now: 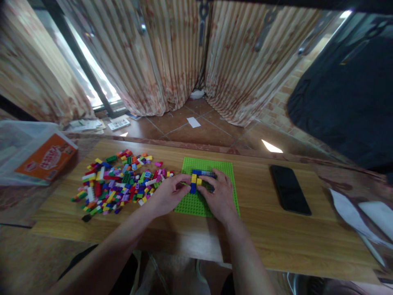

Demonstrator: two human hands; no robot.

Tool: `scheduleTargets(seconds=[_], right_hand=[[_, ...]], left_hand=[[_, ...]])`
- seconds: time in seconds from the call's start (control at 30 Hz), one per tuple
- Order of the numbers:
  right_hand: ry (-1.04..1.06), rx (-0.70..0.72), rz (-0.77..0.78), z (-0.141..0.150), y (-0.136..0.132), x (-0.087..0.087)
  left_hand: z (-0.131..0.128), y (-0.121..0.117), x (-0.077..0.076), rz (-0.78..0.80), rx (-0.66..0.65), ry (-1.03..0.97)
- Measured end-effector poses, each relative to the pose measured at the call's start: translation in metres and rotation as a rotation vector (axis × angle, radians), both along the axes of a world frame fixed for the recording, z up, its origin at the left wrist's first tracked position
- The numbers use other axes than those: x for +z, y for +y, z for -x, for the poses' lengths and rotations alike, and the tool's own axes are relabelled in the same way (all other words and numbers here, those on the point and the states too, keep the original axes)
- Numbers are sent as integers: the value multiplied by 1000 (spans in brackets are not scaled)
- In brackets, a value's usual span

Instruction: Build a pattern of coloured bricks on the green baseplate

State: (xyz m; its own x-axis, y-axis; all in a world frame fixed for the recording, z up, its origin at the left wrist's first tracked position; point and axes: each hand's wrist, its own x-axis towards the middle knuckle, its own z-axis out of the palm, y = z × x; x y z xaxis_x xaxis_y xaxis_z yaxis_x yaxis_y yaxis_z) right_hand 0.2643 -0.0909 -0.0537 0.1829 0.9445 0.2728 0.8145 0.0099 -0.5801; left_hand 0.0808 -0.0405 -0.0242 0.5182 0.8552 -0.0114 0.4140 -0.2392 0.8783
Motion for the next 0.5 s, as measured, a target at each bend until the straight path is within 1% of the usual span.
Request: scheduleTargets(seconds=[0.27, 0.4, 0.5], right_hand=[[127, -12, -67, -2, 2, 8], [178, 9, -104, 4, 2, 14], [192, -25, -92, 11, 2, 17]], left_hand=[[-1, 0, 1, 15, -1, -11], [-1, -1, 1, -6, -4, -4], [-1, -2, 2, -21, -7, 22]])
